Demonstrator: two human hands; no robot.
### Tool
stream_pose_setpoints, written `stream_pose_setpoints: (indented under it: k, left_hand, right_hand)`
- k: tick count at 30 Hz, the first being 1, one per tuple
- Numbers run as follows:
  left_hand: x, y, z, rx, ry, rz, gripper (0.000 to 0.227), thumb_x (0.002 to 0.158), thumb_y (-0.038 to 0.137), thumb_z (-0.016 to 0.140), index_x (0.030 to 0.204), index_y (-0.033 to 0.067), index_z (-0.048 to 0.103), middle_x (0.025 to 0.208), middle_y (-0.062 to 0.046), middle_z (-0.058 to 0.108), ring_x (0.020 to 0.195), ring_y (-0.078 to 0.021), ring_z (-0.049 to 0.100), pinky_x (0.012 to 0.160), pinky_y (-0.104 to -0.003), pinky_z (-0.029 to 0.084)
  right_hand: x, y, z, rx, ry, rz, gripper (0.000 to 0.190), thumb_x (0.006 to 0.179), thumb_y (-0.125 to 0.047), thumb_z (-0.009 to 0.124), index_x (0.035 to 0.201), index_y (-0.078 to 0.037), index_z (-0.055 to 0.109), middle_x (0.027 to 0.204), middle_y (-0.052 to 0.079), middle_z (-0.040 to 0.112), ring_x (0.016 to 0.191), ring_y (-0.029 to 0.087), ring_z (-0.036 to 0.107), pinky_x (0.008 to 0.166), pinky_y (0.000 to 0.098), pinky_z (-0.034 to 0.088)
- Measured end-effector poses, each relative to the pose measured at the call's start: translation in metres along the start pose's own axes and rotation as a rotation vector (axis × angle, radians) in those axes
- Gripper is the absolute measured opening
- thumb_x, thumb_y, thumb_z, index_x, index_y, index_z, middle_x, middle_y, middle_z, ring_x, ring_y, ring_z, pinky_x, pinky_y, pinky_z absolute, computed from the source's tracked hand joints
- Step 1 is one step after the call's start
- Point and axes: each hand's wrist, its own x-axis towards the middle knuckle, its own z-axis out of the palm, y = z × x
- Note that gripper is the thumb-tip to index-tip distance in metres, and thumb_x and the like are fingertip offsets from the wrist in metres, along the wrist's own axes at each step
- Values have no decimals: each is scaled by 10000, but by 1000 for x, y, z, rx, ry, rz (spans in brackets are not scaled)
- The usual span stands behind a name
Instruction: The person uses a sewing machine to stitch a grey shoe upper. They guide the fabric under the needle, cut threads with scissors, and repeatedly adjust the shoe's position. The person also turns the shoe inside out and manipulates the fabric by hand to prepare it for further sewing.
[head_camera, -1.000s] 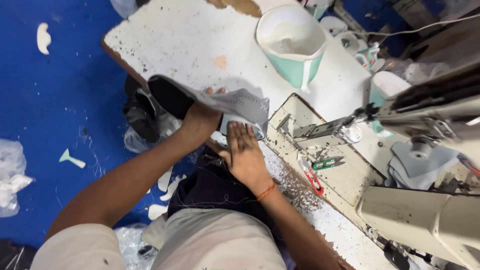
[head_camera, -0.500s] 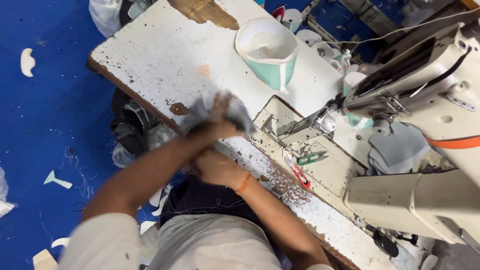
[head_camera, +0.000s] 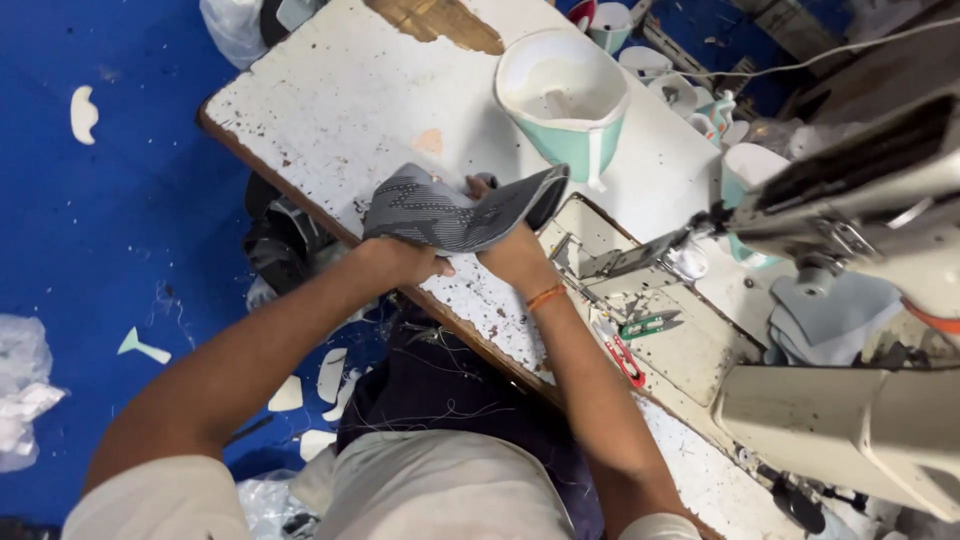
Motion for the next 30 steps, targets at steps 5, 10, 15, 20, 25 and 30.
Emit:
stream_pose_setpoints:
  k: [5,10,15,20,25,30]
  left_hand:
    - [17,-25,45,17,341,198,987,733,533,750,1498,28,384,1552,-350,313,1461,-562,316,1134,-638,105]
    - [-5,-42,25,58,155,219,772,930,442,600,1525,0,383,1599,-267,357,1512,-380,330,1249,-480,202]
    - [2,-57,54,294,406,292,705,894,226,538,1532,-33,388,1601,-260,345,1487,-346,330,1206,-493,250]
    - [-3,-65,54,73,548,381,624,812,158,576,1413,1,516,1463,-212,499,1363,-343,488,1095,-601,356]
    - [19,-84,118,-264,533,380,237,936,122,562,1134,77,685,1077,-138,702,976,-303,666,892,-459,525]
    - [23,-90,136,-395,600,436,161,961,133,577,1061,56,678,971,-146,701,869,-302,672,779,-441,542]
  right_hand:
    - [-4,20,4,-273,-95,-320,436,796,-213,735,1221,-123,704,1394,185,604,1331,349,532,1135,415,385]
    - [-13,12,13,-623,-445,-84,258,947,-132,601,1184,-102,697,1121,177,703,1009,316,709,882,406,570]
    - [-9,-3,0,-732,-645,0,226,1007,-103,549,1159,-116,717,924,153,733,790,255,755,737,387,630]
    - [0,-12,-9,-645,-599,24,271,1004,-184,572,1230,-214,718,837,147,735,744,232,752,774,389,620]
    - [-1,-23,-12,-533,-494,-6,299,987,-188,594,1264,-187,706,849,166,739,737,264,743,745,410,613]
    - [-2,-23,-10,-445,-363,-75,344,971,-240,615,1273,-89,682,898,193,742,739,322,730,706,447,597]
